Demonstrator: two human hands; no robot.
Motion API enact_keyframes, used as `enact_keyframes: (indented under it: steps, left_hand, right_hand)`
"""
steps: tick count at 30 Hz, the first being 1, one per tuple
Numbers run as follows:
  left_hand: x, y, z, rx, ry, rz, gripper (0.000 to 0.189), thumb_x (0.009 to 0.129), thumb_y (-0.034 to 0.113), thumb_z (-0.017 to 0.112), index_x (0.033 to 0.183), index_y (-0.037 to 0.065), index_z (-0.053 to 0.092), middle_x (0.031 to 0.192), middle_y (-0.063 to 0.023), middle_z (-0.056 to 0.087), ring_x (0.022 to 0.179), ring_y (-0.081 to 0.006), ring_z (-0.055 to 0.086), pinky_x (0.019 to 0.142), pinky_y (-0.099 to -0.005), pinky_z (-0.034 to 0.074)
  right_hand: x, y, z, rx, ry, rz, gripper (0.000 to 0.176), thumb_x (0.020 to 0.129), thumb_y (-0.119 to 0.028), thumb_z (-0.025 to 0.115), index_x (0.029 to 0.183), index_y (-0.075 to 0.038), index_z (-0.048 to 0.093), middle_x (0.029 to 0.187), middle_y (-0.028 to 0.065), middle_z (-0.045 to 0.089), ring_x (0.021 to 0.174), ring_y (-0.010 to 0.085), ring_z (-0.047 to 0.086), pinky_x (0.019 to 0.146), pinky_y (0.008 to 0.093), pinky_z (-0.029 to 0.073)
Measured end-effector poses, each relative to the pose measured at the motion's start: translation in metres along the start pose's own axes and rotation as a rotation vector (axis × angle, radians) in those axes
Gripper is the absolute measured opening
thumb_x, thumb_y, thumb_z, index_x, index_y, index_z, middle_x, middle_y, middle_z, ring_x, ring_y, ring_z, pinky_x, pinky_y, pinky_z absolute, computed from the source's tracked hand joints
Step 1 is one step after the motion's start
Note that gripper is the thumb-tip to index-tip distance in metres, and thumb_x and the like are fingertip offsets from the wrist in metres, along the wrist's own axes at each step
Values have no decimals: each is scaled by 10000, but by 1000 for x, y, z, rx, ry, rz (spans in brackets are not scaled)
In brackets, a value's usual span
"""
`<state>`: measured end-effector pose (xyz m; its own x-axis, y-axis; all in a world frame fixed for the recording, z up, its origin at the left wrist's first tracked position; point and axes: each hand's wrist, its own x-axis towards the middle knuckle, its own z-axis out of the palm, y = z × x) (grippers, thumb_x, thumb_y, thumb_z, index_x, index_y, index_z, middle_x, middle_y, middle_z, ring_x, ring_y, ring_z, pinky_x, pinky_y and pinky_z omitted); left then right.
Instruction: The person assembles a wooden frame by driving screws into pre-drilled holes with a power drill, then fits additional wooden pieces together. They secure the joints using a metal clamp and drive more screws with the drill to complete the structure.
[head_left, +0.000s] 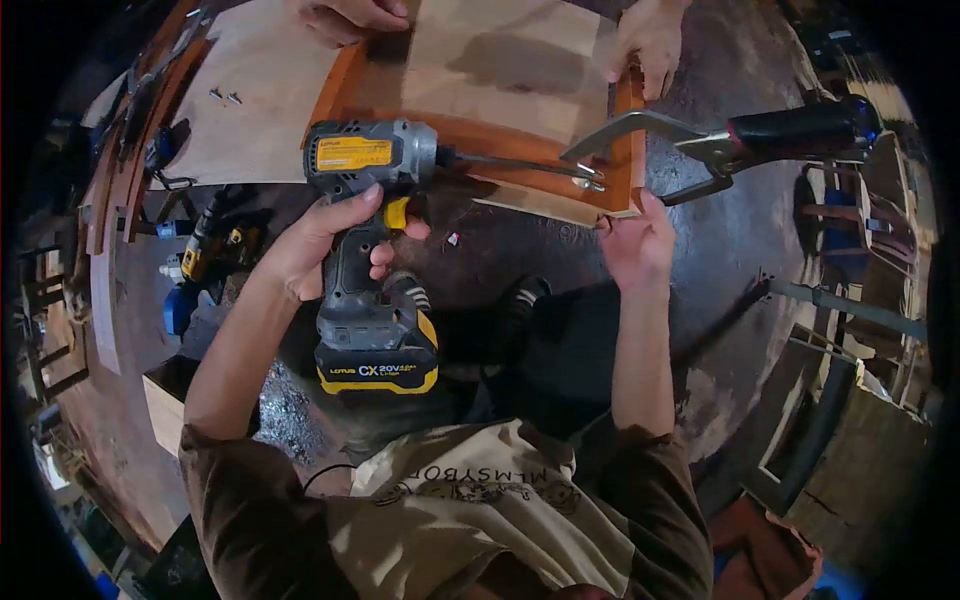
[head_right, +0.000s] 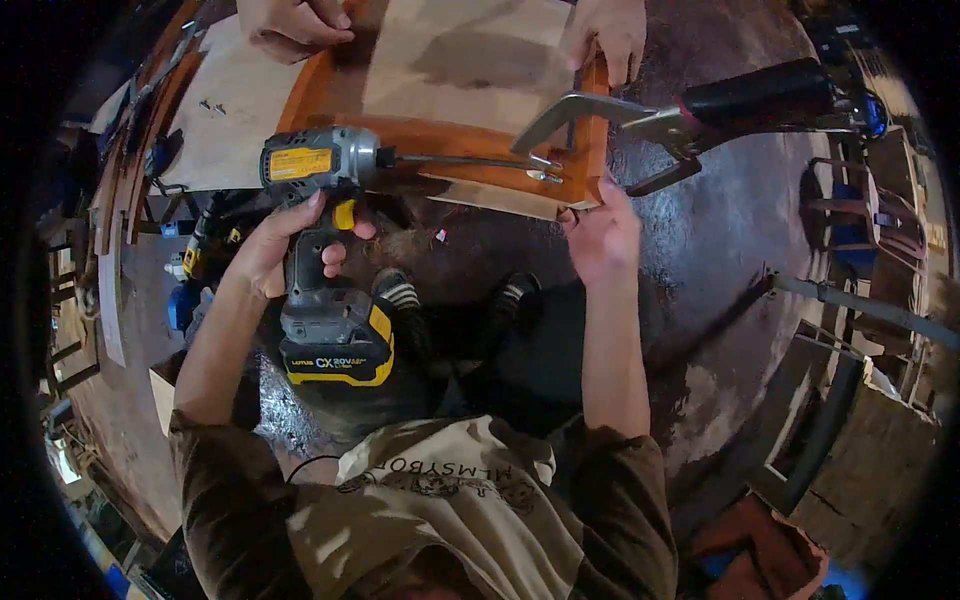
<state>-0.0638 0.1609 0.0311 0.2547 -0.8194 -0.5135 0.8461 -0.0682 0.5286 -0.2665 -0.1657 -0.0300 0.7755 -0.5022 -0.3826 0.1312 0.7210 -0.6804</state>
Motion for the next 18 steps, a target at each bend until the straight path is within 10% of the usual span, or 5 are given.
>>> enact_keyframes:
  steps: [18]
  left_hand:
    - [17,-4,-8,77,-31,8,460,1035,316,539,1400,53,441,1089,-199,663,681,-159,583,603,-308,537]
  right_hand:
    - [-3,0,10,-79,45,-61,526,927,-346,632,1383,-106,524,1278,9,617,1128,179,570,903,343,453]
